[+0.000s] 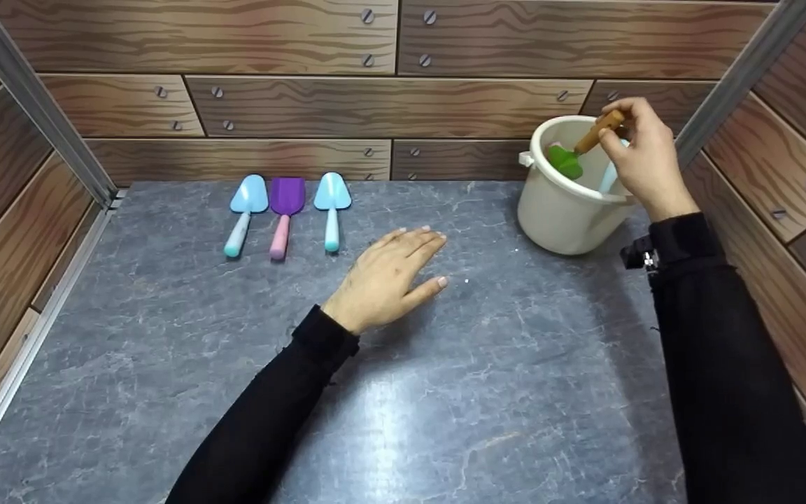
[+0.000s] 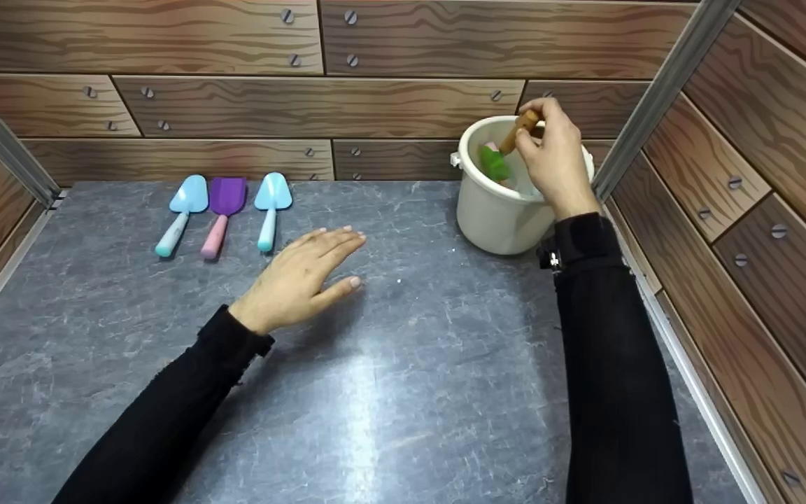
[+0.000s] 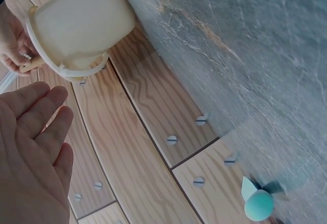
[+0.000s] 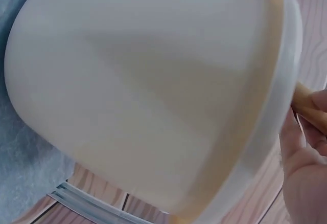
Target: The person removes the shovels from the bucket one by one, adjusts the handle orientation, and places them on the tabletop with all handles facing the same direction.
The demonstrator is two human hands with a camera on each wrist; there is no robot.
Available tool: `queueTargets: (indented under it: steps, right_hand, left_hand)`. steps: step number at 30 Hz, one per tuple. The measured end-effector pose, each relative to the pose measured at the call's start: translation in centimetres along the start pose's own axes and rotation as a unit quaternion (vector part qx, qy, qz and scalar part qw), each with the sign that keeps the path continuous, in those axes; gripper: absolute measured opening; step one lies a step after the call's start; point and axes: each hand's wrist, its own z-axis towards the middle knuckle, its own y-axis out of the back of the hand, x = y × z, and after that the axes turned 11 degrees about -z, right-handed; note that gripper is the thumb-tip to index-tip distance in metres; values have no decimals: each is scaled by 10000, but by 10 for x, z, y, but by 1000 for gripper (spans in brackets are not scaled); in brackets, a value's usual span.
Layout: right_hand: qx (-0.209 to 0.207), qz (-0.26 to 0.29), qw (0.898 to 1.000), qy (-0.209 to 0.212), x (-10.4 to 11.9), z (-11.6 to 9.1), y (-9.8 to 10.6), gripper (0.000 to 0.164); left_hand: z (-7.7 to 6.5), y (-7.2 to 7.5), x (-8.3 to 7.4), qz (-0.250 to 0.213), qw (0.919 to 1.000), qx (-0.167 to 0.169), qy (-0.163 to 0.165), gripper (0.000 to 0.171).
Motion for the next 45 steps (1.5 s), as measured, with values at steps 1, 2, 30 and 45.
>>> queueTargets:
  steps: [1, 2, 30, 45]
  right_hand:
    - [-75, 36, 10000, 31, 2, -1, 0, 35]
    - [-139, 74, 9999, 60, 4, -2, 0, 35]
    - [-1157, -246, 9853, 1233, 33, -38, -8, 28]
    - [-1292, -21, 9768, 1711, 28, -55, -17, 25]
  left_hand:
    - [0, 0, 0, 9, 10000, -8, -12, 73]
    - [0, 0, 0, 14, 10000, -19, -25, 74]
    - [2, 0, 0, 353, 9990, -259, -117, 75]
    - [2, 0, 1, 397, 9986, -333, -97, 73]
